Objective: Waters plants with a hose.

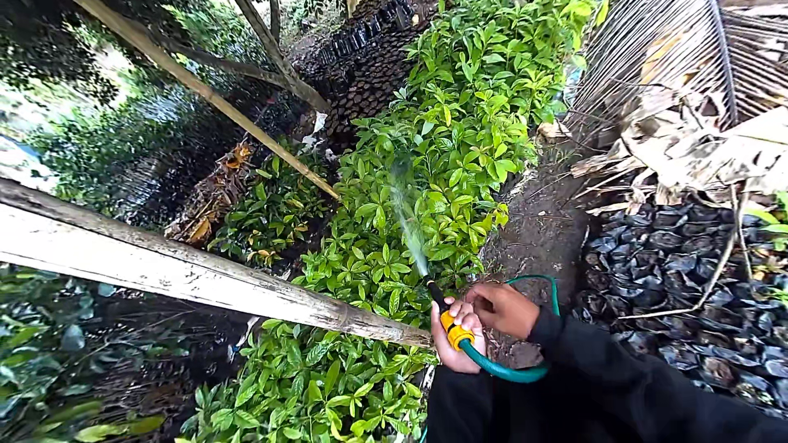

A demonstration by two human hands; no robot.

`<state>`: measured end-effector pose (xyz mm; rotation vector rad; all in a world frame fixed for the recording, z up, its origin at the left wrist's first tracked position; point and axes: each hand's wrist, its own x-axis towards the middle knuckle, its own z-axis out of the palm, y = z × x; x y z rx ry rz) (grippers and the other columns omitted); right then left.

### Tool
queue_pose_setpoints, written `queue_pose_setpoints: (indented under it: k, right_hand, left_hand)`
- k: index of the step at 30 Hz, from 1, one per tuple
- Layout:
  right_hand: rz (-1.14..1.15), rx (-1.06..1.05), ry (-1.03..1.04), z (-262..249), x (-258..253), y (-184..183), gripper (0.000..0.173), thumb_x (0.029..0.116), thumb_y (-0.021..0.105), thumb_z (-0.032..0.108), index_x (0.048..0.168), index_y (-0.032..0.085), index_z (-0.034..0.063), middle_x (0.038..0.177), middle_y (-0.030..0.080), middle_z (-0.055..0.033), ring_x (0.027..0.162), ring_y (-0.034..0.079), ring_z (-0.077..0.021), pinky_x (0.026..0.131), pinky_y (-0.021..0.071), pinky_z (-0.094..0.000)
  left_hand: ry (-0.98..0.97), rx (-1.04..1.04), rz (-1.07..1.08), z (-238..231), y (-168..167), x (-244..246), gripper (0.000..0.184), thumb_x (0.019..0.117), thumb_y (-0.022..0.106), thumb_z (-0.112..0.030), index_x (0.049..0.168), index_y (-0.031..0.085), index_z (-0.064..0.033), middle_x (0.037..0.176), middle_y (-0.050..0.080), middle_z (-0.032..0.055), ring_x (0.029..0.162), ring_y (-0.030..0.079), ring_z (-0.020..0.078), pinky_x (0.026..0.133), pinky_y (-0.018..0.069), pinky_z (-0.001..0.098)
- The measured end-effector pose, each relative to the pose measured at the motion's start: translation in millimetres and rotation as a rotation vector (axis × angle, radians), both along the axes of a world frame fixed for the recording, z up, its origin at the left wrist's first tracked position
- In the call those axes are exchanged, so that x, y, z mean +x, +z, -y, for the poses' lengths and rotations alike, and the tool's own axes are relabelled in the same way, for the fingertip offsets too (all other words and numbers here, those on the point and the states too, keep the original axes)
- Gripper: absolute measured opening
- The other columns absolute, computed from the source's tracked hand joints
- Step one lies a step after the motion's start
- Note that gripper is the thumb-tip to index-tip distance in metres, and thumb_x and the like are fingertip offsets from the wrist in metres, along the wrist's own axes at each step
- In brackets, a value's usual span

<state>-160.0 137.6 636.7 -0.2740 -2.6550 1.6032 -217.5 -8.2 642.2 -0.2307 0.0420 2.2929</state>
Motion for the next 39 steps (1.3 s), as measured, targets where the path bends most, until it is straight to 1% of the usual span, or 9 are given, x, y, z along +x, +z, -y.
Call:
queue_pose_setpoints:
  k: [5,14,20,24,28,32,34,36,39]
  right_hand:
    - [-0.307,0.206,0.222,-4,34,19,0.081,0.0876,0.078,0.029,0.156,0.038,0.0124,0.116,0.064,-0.0172,0.083,0.067,-0.0268,0.075,0.0598,-0.0467]
    - [-0.502,0.521,-0.138,-11,25,45,0.072,0.0949,0.053,0.070,0.134,0.064,0.0107,0.101,0.074,-0.0157,0.075,0.072,-0.0292,0.058,0.0578,-0.0502]
    - [-0.147,0.428,-0.427,-53,7,70,0.059,0.1007,0.050,0.060,0.121,0.069,0.0091,0.082,0.072,-0.0161,0.070,0.071,-0.0364,0.064,0.0560,-0.0630]
    - [-0.127,0.231,-0.511,-96,22,99,0.052,0.1025,0.046,0.052,0.112,0.070,0.0056,0.080,0.069,-0.0127,0.065,0.067,-0.0264,0.063,0.0565,-0.0549]
    - [-0.171,0.244,-0.624,-102,35,126,0.053,0.1019,0.045,0.053,0.112,0.070,0.0080,0.080,0.068,-0.0089,0.063,0.064,-0.0201,0.062,0.0548,-0.0485]
    - [-0.184,0.215,-0.569,-105,48,143,0.049,0.1008,0.047,0.052,0.111,0.072,0.0110,0.073,0.067,-0.0034,0.054,0.060,-0.0138,0.052,0.0526,-0.0408]
    - [-0.193,0.235,-0.605,-104,52,151,0.048,0.1013,0.048,0.052,0.113,0.070,0.0104,0.077,0.067,-0.0037,0.056,0.060,-0.0130,0.054,0.0530,-0.0401]
    - [-0.221,0.232,-0.620,-102,55,158,0.046,0.1021,0.047,0.050,0.115,0.068,0.0104,0.077,0.066,-0.0015,0.054,0.058,-0.0097,0.052,0.0518,-0.0349]
    - [-0.235,0.227,-0.586,-98,62,168,0.044,0.1015,0.047,0.048,0.108,0.069,0.0104,0.067,0.062,0.0020,0.047,0.055,-0.0080,0.044,0.0492,-0.0316]
  left_hand:
    - [-0.014,-0.199,0.048,-16,13,-6,0.053,0.1093,0.028,-0.051,0.095,0.060,-0.0104,0.068,0.063,0.0012,0.056,0.065,0.0123,0.053,0.0563,0.0240]
    - [-0.208,-0.547,-0.055,-67,51,-2,0.049,0.1099,0.030,-0.049,0.093,0.058,-0.0118,0.076,0.066,0.0051,0.068,0.068,0.0171,0.061,0.0586,0.0346]
    - [-0.399,-0.897,-0.520,-49,45,5,0.047,0.1115,0.034,-0.039,0.135,0.057,-0.0056,0.121,0.069,0.0116,0.103,0.068,0.0222,0.078,0.0566,0.0399]
    - [0.033,-0.903,-0.975,20,93,-46,0.025,0.1059,0.047,-0.016,0.122,0.063,-0.0045,0.114,0.071,0.0100,0.096,0.070,0.0209,0.079,0.0590,0.0378]
    - [0.792,-0.835,-1.276,118,199,-98,0.025,0.1079,0.035,-0.014,0.118,0.056,-0.0040,0.105,0.070,0.0126,0.090,0.071,0.0277,0.078,0.0620,0.0459]
    - [1.310,-1.284,-1.243,181,239,-137,0.031,0.1096,0.028,-0.011,0.125,0.044,0.0110,0.103,0.061,0.0089,0.092,0.063,0.0098,0.084,0.0558,0.0285]
    - [1.313,-1.455,-1.043,163,260,-161,0.027,0.1087,0.038,-0.007,0.127,0.046,0.0104,0.109,0.060,0.0114,0.099,0.061,0.0123,0.092,0.0531,0.0310]
    - [1.268,-1.520,-1.296,159,259,-206,0.041,0.1069,0.057,-0.021,0.132,0.051,0.0110,0.121,0.064,0.0147,0.112,0.064,0.0161,0.098,0.0539,0.0340]
    - [1.180,-1.491,-1.405,132,262,-233,0.078,0.0988,0.070,-0.034,0.149,0.031,0.0109,0.139,0.057,0.0195,0.126,0.061,0.0199,0.108,0.0521,0.0336]
